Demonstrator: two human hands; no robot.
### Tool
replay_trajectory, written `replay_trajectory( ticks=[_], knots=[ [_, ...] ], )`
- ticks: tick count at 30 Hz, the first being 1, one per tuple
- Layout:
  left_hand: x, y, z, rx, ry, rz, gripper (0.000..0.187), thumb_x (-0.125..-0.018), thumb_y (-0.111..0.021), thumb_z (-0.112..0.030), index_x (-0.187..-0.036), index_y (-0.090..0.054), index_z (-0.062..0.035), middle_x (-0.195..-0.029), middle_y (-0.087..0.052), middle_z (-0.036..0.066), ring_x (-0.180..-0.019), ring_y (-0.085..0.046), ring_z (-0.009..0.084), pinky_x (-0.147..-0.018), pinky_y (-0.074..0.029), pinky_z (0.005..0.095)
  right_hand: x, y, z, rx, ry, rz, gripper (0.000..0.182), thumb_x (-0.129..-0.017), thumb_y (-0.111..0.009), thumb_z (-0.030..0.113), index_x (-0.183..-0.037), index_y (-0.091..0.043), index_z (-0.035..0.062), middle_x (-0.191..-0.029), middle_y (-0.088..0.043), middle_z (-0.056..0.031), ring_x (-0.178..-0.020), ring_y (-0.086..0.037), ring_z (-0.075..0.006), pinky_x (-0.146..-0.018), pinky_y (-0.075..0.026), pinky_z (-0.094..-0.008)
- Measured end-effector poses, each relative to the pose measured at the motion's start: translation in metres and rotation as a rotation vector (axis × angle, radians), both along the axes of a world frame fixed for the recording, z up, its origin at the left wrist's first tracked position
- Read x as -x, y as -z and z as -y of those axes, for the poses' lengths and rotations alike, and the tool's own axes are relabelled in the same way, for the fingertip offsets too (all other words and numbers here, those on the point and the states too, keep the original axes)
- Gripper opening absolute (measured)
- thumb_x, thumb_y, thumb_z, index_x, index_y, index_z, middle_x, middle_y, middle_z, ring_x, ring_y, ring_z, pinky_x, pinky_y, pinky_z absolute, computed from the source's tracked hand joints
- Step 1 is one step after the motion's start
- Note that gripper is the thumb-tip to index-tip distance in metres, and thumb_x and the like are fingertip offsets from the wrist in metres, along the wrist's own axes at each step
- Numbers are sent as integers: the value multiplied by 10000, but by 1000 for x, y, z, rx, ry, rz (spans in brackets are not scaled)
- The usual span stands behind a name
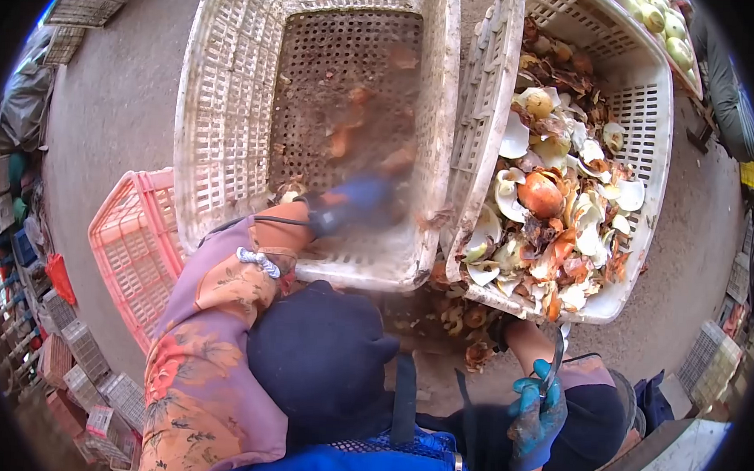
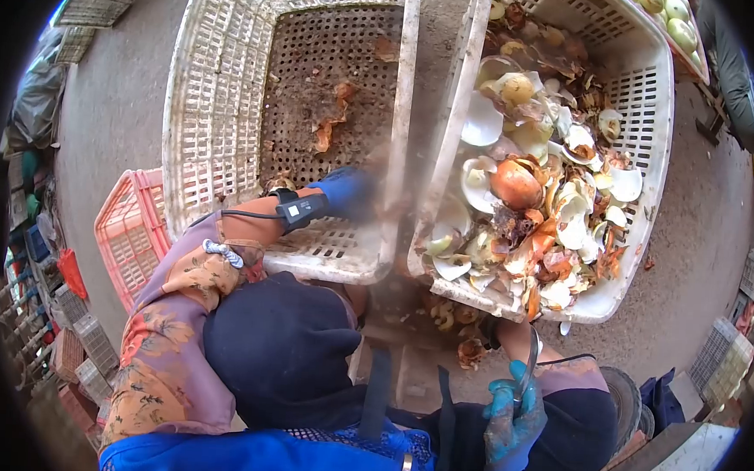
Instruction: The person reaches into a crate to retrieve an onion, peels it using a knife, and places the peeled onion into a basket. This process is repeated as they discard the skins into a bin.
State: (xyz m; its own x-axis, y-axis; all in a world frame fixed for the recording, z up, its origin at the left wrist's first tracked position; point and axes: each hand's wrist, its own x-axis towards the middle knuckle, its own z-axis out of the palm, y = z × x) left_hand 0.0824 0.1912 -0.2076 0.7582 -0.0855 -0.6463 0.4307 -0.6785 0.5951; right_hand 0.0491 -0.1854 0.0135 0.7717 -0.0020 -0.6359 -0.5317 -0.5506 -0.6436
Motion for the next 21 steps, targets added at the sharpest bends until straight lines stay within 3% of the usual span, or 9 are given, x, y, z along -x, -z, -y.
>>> replay_trajectory(
  ticks=[3,5,7,11,12,13,16,19,21],
  knots=[
    [9,59,-21,-58,74,204,615,-852,-683,-507,-1147,-646,32,-1110,-691,203,-982,-686,306,-847,-537,388,2,2,0,-6,1,27,383,-936,-582,30,-1315,-563,-20,-895,-661,-47,-651,-531,-53,-576,-452,-205],
    [12,104,-73,433,-115,93,550,-867,-716,-361,-1243,-589,20,-1174,-676,178,-968,-679,260,-819,-543,378,2,2,-2,0,4,10,378,-937,-581,30,-1312,-566,-19,-894,-662,-48,-654,-530,-53,-578,-452,-206],
    [9,82,-122,279,-244,-16,439,-860,-714,-281,-1176,-637,13,-1122,-700,134,-917,-669,218,-784,-543,377,3,4,-3,-1,9,-9,373,-938,-579,30,-1308,-570,-19,-892,-664,-48,-658,-529,-53,-580,-451,-206],
    [23,39,-147,-212,428,-304,479,-782,-750,-403,-1042,-707,-4,-987,-720,174,-860,-675,292,-771,-533,419,3,11,3,43,-102,30,375,-934,-586,67,-1299,-578,-19,-890,-666,-51,-689,-543,-64,-620,-456,-214],
    [35,47,-145,-229,489,-476,574,-744,-757,-457,-1117,-686,-28,-1067,-699,205,-961,-673,338,-837,-529,438,4,11,5,63,-147,63,379,-931,-588,80,-1297,-580,-17,-886,-666,-50,-699,-547,-68,-634,-458,-217],
    [55,51,-138,-305,349,-539,675,-716,-765,-437,-1245,-615,-46,-1176,-663,220,-1100,-641,349,-918,-513,441,4,11,6,64,-142,64,379,-931,-588,80,-1297,-580,-17,-886,-666,-50,-699,-547,-68,-634,-458,-217],
    [85,76,-124,-314,185,-464,784,-694,-774,-407,-1345,-523,-50,-1260,-625,223,-1203,-591,346,-993,-479,447,5,9,4,66,-130,42,389,-926,-589,97,-1299,-579,-16,-879,-663,-48,-714,-552,-74,-656,-462,-221],
    [86,82,-121,-420,96,-284,791,-672,-783,-371,-1339,-510,-44,-1206,-650,210,-1094,-650,322,-858,-546,448,2,8,2,54,-147,90,389,-937,-593,114,-1305,-575,-13,-862,-659,-43,-689,-535,-64,-632,-452,-212],
    [69,70,-119,-230,-199,-418,732,-683,-786,-324,-1318,-527,-65,-1155,-661,175,-966,-684,292,-654,-572,428,2,5,0,27,-100,45,387,-959,-584,139,-1316,-566,-10,-866,-657,-38,-652,-518,-52,-595,-438,-201]
  ],
)
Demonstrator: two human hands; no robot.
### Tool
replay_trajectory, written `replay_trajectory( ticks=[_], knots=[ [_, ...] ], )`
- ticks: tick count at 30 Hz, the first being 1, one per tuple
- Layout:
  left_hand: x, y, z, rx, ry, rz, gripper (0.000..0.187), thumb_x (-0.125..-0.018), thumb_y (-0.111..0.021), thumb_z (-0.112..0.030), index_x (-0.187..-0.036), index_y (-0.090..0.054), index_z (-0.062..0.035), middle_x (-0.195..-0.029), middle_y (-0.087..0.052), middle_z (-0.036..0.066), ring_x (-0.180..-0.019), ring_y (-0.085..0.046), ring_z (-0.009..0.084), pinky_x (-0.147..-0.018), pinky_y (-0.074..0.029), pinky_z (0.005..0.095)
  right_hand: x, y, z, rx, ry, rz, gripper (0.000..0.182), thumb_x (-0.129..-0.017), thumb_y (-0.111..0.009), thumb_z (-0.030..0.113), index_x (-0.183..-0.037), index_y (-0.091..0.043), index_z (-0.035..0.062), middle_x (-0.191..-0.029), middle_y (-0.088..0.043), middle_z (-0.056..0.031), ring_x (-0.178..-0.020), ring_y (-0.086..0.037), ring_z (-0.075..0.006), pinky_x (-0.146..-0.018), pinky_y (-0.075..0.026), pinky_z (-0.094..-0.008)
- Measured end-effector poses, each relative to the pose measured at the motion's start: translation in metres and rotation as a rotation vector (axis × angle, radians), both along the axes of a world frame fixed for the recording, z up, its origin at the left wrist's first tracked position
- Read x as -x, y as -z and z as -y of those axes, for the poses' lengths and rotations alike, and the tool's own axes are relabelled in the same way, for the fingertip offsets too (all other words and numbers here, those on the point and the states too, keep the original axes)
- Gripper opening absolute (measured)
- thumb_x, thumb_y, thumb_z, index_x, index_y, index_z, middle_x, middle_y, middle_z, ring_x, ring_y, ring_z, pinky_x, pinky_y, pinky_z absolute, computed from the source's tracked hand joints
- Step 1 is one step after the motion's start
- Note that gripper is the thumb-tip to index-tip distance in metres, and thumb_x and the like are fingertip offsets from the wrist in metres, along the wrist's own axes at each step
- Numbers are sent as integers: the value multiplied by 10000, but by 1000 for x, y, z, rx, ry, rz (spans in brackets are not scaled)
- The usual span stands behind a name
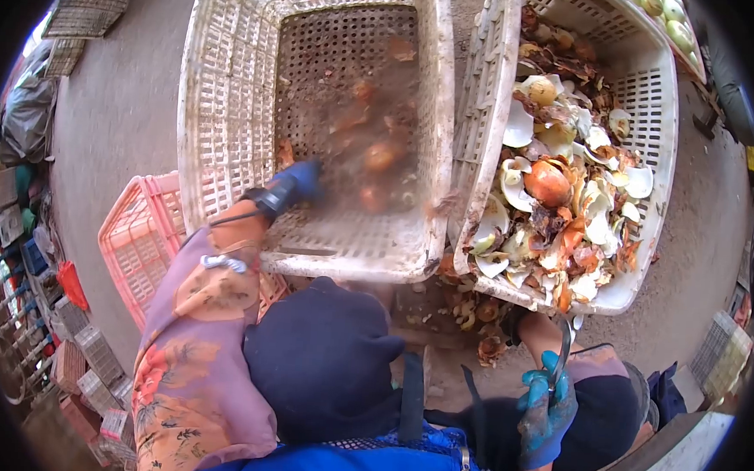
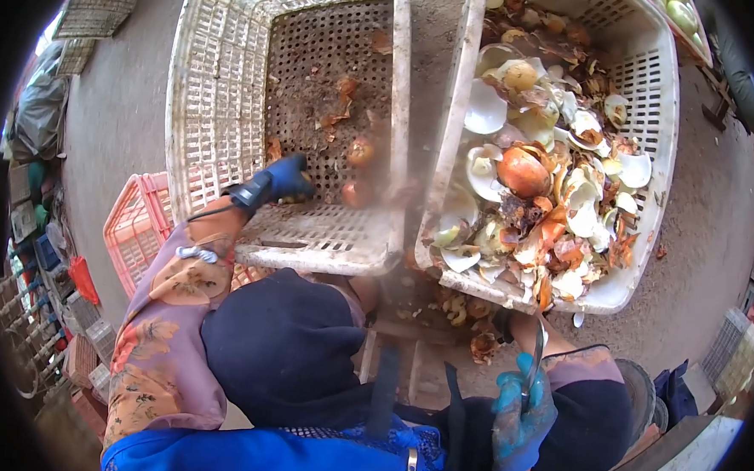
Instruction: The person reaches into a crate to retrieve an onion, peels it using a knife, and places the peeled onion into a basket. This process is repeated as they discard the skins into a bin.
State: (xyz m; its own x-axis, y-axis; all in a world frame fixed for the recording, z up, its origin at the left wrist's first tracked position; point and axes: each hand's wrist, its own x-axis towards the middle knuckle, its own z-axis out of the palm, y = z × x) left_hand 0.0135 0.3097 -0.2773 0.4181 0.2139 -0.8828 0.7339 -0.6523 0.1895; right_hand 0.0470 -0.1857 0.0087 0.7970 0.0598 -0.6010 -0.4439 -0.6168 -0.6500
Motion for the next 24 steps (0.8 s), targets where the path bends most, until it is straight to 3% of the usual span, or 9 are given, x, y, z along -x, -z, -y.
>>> replay_trajectory(
  ticks=[1,2,4,5,7,14,18,20,24],
  knots=[
    [-3,-11,-7,230,-313,31,613,-767,-728,-279,-1310,-528,-79,-1108,-658,157,-869,-685,268,-517,-548,373,0,-2,-2,0,5,5,387,-959,-584,139,-1316,-566,-10,-866,-657,-38,-652,-518,-52,-595,-438,-201],
    [-8,-27,-7,229,-308,44,613,-767,-728,-279,-1310,-528,-79,-1108,-658,157,-869,-685,268,-517,-548,373,-1,-4,-6,-42,19,2,388,-971,-574,146,-1327,-556,-7,-867,-655,-35,-636,-512,-48,-579,-432,-198],
    [-20,-67,-6,718,-928,445,531,-859,-664,-304,-1314,-519,-72,-1128,-649,181,-924,-686,327,-593,-592,408,-3,-9,-9,-99,32,38,389,-982,-563,154,-1338,-547,-3,-868,-652,-32,-621,-505,-44,-564,-426,-195],
    [-23,-87,-3,717,-916,477,531,-859,-664,-304,-1314,-519,-72,-1128,-649,181,-924,-686,327,-593,-592,408,-3,-11,-10,-150,6,30,392,-986,-552,147,-1347,-536,-3,-871,-651,-30,-621,-510,-46,-562,-427,-196],
    [-24,-130,11,1192,-1134,768,549,-905,-620,-369,-1349,-499,-70,-1228,-606,234,-1023,-660,399,-701,-616,449,0,-13,-16,-256,-20,52,403,-985,-553,127,-1365,-516,-4,-869,-648,-29,-638,-520,-47,-569,-438,-202],
    [2,-276,85,1743,-1284,857,662,-941,-536,-530,-1441,-437,-107,-1429,-455,285,-1173,-572,469,-798,-595,482,19,-30,-34,-507,-21,132,382,-968,-577,80,-1341,-547,5,-913,-648,-13,-717,-564,-57,-630,-477,-209],
    [24,-330,115,1620,-1248,928,718,-924,-483,-662,-1403,-479,-127,-1246,-605,249,-892,-698,359,-517,-572,346,19,-48,-48,-485,-259,451,342,-973,-577,108,-1294,-580,-11,-988,-660,-21,-745,-538,-49,-671,-439,-197],
    [33,-346,127,1581,-1231,944,715,-916,-484,-674,-1376,-501,-127,-1171,-633,233,-836,-694,331,-492,-555,335,18,-61,-57,-399,-362,649,318,-971,-573,96,-1265,-601,-21,-948,-664,-29,-756,-555,-72,-689,-457,-222],
    [46,-358,172,1472,-1240,966,647,-906,-514,-665,-1244,-594,-119,-966,-698,156,-700,-677,245,-467,-517,304,29,-80,-85,-464,-430,935,295,-909,-620,56,-1197,-647,-2,-940,-709,-160,-792,-703,-238,-727,-550,-328]
  ],
)
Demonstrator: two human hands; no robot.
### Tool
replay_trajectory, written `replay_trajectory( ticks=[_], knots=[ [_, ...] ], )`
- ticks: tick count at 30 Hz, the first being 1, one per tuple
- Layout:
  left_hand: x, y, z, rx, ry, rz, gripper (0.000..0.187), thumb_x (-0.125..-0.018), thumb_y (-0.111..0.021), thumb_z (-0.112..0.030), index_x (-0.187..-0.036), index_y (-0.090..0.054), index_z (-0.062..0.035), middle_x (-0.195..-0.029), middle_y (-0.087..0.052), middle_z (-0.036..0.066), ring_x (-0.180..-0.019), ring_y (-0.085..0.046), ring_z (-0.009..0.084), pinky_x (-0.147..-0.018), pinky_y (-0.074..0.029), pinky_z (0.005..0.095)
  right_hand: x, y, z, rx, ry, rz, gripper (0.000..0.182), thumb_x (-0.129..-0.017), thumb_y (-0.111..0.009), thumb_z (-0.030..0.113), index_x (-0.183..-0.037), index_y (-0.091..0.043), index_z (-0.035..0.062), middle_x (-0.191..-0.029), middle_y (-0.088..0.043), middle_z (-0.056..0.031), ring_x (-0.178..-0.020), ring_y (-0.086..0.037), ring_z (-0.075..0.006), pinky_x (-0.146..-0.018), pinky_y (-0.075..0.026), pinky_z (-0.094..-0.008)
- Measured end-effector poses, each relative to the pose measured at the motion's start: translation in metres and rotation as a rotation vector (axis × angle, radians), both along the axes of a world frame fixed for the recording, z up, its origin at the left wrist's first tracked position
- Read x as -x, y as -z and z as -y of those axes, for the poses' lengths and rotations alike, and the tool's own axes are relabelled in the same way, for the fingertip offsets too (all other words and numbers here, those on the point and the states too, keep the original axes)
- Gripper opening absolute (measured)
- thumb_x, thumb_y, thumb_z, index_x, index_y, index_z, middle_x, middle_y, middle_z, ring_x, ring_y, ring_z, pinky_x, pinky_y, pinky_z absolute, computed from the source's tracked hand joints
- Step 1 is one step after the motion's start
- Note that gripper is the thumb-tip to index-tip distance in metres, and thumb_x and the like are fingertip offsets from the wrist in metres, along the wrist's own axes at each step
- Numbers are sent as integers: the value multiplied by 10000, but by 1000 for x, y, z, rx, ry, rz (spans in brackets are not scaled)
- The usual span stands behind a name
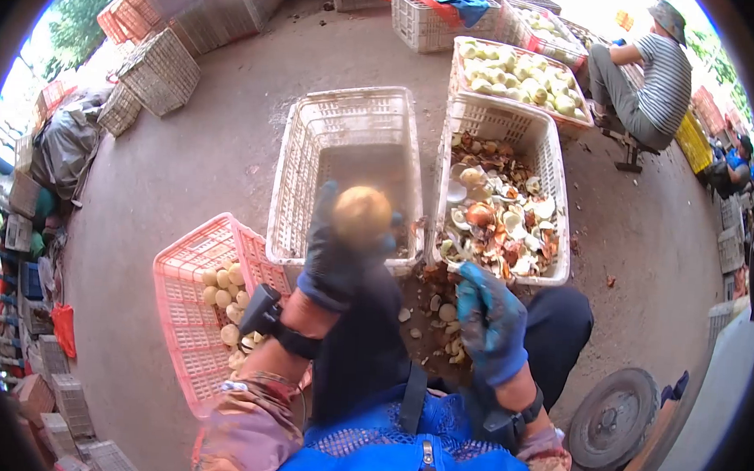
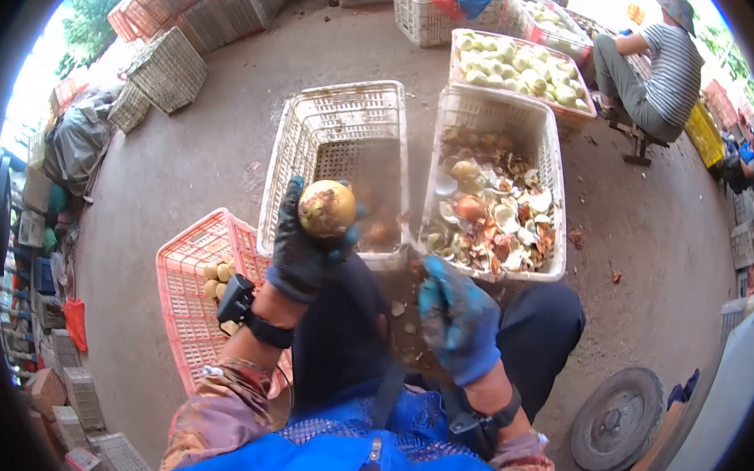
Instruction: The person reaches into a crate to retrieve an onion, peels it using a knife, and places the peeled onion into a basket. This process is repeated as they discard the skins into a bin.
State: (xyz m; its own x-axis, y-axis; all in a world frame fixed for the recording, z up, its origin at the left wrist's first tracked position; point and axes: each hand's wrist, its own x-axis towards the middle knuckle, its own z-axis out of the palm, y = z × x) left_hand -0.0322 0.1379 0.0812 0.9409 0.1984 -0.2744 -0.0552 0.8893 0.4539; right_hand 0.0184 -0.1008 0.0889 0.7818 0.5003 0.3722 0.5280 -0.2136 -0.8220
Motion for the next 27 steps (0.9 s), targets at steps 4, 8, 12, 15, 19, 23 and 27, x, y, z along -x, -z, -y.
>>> replay_trajectory(
  ticks=[4,8,12,15,19,23,27],
  knots=[
    [4,67,42,-1241,-365,-78,539,-922,-550,-603,-1117,-650,-111,-881,-696,59,-643,-642,181,-528,-514,282,21,-1,-4,54,17,202,245,-851,-659,125,-1080,-680,42,-929,-702,-181,-784,-688,-364,-660,-549,-424],
    [15,79,85,-1782,-352,-199,443,-977,-529,-516,-1087,-633,-99,-837,-656,34,-708,-642,154,-559,-509,252,35,21,6,225,9,212,189,-843,-665,166,-1001,-631,68,-830,-667,-150,-727,-658,-365,-610,-515,-446],
    [12,109,100,-715,-304,-57,426,-1004,-510,-474,-1118,-595,-73,-954,-634,41,-802,-622,136,-685,-524,274,43,45,14,399,22,224,241,-818,-688,213,-986,-566,91,-824,-624,-138,-740,-643,-352,-599,-495,-455],
    [7,122,103,-1089,-320,-128,397,-1035,-469,-417,-1136,-590,-53,-960,-636,45,-807,-622,168,-718,-528,312,47,49,13,561,73,231,257,-791,-662,164,-1003,-530,106,-847,-619,-125,-755,-658,-342,-595,-505,-445],
    [-4,111,123,-1293,-482,-162,358,-1058,-431,-331,-1079,-604,-19,-901,-636,48,-790,-620,182,-710,-524,333,45,50,12,721,161,232,274,-781,-639,120,-1013,-495,121,-855,-616,-101,-767,-678,-307,-576,-518,-436],
    [-10,104,130,-1876,-635,-131,283,-1044,-454,-211,-1029,-616,22,-877,-652,72,-786,-595,163,-721,-519,343,38,54,14,811,194,228,277,-790,-654,149,-1014,-492,121,-857,-621,-92,-774,-685,-286,-563,-523,-431],
    [-9,93,143,-1937,-623,-104,224,-1027,-466,-140,-1026,-612,29,-889,-662,82,-796,-608,171,-739,-521,345,29,66,13,805,276,283,158,-832,-608,188,-950,-505,167,-778,-607,-37,-654,-682,-236,-513,-518,-412]
  ],
)
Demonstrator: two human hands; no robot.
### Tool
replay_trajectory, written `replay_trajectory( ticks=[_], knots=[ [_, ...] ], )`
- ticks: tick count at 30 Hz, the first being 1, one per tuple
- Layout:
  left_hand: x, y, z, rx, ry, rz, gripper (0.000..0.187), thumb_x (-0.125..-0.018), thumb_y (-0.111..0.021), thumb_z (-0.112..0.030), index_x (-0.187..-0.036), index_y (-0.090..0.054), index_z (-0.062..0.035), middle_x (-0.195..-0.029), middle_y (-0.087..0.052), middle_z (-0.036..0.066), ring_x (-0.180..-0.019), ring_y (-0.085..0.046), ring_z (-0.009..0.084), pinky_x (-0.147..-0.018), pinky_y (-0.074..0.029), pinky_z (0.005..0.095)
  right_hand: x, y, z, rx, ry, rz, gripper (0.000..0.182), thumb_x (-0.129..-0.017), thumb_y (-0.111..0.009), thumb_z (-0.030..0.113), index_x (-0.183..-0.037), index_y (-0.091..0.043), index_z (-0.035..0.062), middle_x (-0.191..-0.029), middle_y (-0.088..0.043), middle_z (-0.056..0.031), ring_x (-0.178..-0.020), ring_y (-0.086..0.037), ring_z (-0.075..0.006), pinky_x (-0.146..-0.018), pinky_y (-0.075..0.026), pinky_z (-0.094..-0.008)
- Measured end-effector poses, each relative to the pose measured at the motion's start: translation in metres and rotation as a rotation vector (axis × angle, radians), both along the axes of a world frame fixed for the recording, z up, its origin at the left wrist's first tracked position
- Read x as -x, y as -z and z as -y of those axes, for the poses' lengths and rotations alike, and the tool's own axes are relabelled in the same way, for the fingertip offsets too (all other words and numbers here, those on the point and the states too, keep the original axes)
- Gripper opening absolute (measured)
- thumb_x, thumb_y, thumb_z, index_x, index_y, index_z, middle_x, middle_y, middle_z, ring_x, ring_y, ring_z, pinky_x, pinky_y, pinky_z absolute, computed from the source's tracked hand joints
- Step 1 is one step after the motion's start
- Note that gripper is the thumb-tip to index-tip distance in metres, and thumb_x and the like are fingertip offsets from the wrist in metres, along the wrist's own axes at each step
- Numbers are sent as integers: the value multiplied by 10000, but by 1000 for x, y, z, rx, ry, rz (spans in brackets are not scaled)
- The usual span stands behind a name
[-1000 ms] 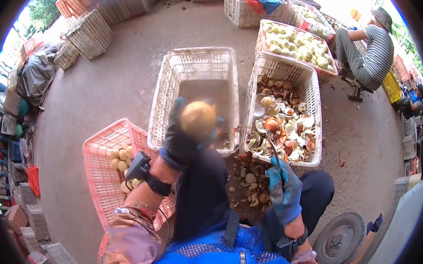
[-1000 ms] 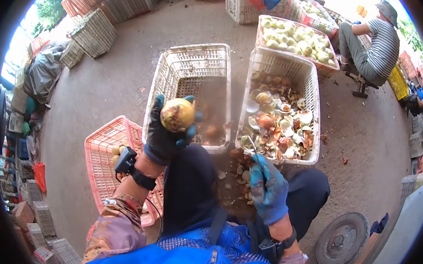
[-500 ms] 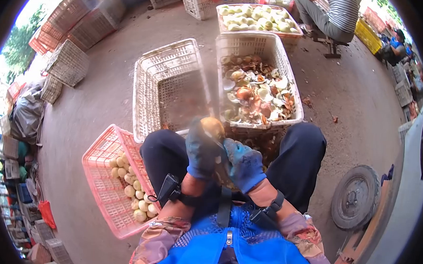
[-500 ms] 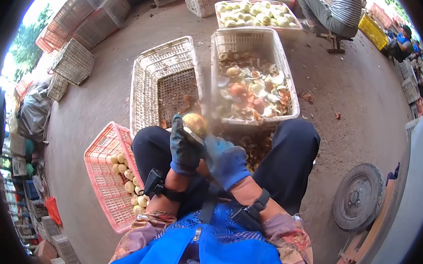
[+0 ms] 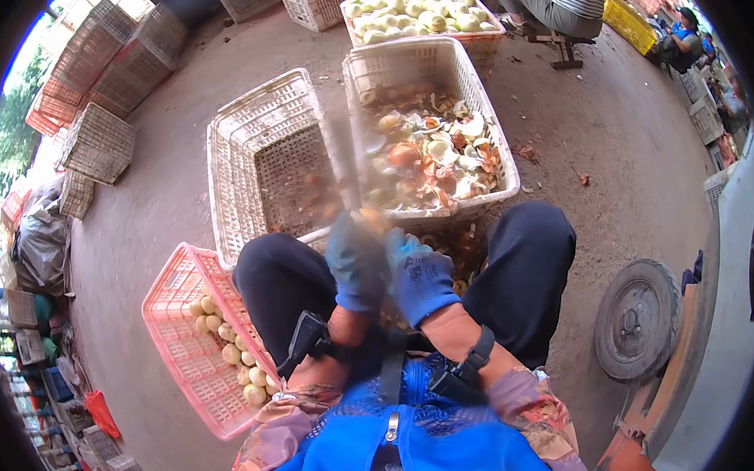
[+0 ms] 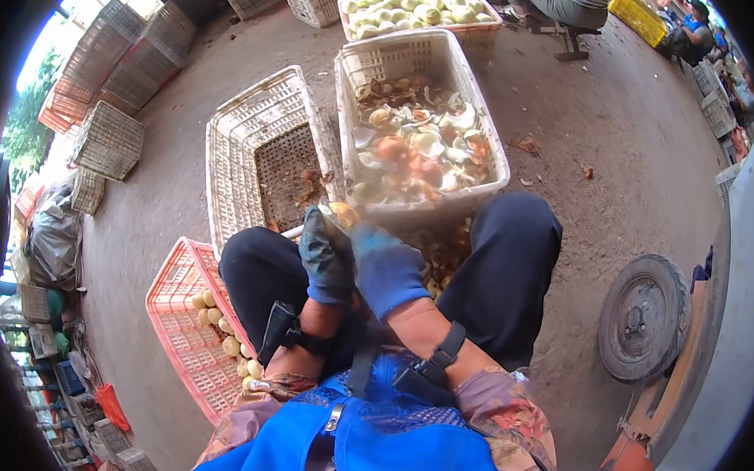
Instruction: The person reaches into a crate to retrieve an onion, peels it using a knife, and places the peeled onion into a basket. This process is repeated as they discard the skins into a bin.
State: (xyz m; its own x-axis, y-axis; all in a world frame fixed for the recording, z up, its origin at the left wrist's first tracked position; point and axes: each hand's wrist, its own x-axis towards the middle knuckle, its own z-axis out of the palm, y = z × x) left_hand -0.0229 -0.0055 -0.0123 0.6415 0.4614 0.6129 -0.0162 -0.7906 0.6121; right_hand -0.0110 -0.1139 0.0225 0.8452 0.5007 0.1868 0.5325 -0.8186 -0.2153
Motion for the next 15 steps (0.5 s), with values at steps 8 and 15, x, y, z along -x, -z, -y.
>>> replay_trajectory(
  ticks=[8,15],
  knots=[
    [-6,25,-9,771,186,-82,256,-993,-575,-260,-1090,-611,-25,-960,-649,58,-840,-636,185,-761,-544,291,9,9,8,-16,-20,-34,169,-853,-612,229,-978,-525,157,-788,-629,-46,-676,-692,-237,-555,-536,-424],
    [-11,31,-7,718,315,-45,282,-975,-609,-329,-1017,-618,-50,-911,-644,40,-780,-614,138,-683,-518,245,-14,7,6,13,40,-171,237,-828,-642,219,-1014,-525,130,-852,-645,-58,-731,-707,-260,-571,-546,-440]
  ],
)
